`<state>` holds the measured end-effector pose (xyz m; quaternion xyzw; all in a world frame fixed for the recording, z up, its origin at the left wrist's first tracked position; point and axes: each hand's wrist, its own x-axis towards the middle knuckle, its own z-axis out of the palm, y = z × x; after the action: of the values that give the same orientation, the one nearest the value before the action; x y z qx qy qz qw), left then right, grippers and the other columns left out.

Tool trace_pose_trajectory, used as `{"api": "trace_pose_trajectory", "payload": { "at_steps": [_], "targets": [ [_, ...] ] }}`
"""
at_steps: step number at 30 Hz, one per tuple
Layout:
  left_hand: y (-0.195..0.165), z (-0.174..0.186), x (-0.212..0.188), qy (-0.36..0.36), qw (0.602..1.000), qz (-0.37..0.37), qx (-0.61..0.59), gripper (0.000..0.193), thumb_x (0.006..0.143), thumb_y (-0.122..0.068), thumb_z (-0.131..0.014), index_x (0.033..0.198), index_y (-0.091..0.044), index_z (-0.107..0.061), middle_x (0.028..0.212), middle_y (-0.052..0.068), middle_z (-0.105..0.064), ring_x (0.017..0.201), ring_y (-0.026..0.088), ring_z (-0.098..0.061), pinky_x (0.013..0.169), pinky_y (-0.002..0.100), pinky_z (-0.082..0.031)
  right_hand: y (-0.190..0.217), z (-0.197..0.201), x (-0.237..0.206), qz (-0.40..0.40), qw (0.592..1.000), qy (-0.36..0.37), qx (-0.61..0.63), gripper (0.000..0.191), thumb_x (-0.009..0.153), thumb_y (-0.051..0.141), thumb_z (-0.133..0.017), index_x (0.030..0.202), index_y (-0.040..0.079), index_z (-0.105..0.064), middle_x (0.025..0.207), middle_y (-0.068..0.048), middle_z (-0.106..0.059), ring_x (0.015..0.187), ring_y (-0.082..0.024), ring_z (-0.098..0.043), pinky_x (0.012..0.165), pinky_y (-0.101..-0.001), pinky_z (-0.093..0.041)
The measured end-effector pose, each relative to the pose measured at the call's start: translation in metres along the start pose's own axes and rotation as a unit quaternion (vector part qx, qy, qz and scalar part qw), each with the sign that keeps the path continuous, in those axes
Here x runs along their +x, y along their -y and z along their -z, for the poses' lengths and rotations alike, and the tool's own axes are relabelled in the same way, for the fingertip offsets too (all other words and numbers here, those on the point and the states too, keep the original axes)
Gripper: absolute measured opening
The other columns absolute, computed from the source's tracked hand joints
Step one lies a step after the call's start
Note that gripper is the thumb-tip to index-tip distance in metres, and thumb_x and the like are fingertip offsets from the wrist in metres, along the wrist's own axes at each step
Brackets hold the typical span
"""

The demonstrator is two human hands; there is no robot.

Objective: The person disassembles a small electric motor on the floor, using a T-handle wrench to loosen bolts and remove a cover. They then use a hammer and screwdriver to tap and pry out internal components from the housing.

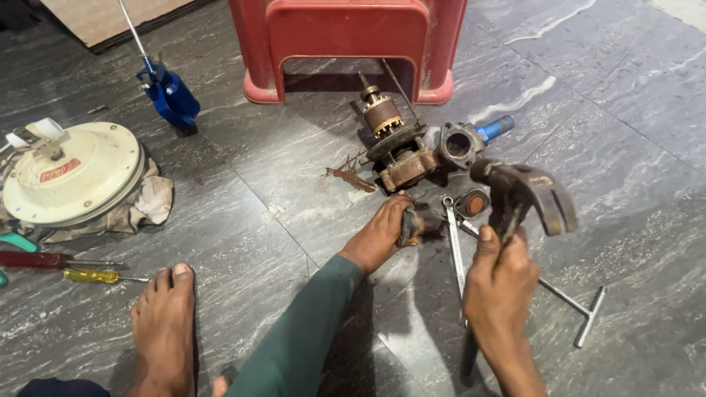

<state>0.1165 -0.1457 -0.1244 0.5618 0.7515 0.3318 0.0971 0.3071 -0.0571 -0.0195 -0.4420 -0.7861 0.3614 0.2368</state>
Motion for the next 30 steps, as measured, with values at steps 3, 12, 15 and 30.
{"api": "trace_pose_trajectory", "payload": {
  "at_steps": [3, 12, 15, 30],
  "targets": [
    [-0.002, 0.001, 0.001, -0.031, 0.999, -0.003, -0.042, 0.075, 0.08, -0.006, -0.079, 0.14, 0.0, -0.035, 0.15, 0.024, -0.04, 0.145, 0.04, -0.037, 0.123, 0.043, -0.03, 0.003, -0.019, -0.007, -0.002, 0.998, 0.047, -0.043, 0.045, 0.111, 0.034, -0.046, 0.087, -0.002, -0.058, 0.058, -0.007, -0.05, 0.049, -0.02, -0.046, 0.043, -0.0434, -0.04],
    [0.0, 0.002, -0.001, -0.009, 1.0, 0.004, -0.018, 0.084, 0.074, 0.0, -0.079, 0.144, 0.0, -0.032, 0.153, 0.025, -0.037, 0.147, 0.04, -0.035, 0.123, 0.042, -0.031, 0.01, -0.006, 0.005, -0.08, 0.995, 0.061, -0.028, 0.045, 0.107, 0.037, -0.041, 0.099, -0.003, -0.059, 0.059, -0.018, -0.06, 0.043, -0.026, -0.054, 0.041, -0.0496, -0.045],
    [-0.001, 0.003, 0.0, -0.019, 0.999, 0.007, -0.038, 0.083, 0.077, -0.003, -0.082, 0.143, 0.001, -0.032, 0.151, 0.026, -0.037, 0.146, 0.041, -0.035, 0.123, 0.043, -0.029, 0.011, -0.019, -0.001, -0.078, 0.993, 0.08, -0.029, 0.04, 0.105, 0.036, -0.043, 0.103, -0.002, -0.058, 0.056, -0.015, -0.06, 0.041, -0.024, -0.054, 0.04, -0.0457, -0.044],
    [-0.003, 0.003, 0.0, -0.036, 0.998, -0.021, -0.046, 0.076, 0.082, -0.013, -0.083, 0.14, 0.001, -0.035, 0.146, 0.025, -0.043, 0.143, 0.042, -0.039, 0.12, 0.044, -0.035, 0.013, -0.029, -0.005, -0.024, 0.99, 0.091, -0.1, 0.035, 0.107, 0.032, -0.051, 0.096, 0.001, -0.06, 0.054, -0.012, -0.055, 0.044, -0.019, -0.051, 0.043, -0.0406, -0.04]
  ]
}}
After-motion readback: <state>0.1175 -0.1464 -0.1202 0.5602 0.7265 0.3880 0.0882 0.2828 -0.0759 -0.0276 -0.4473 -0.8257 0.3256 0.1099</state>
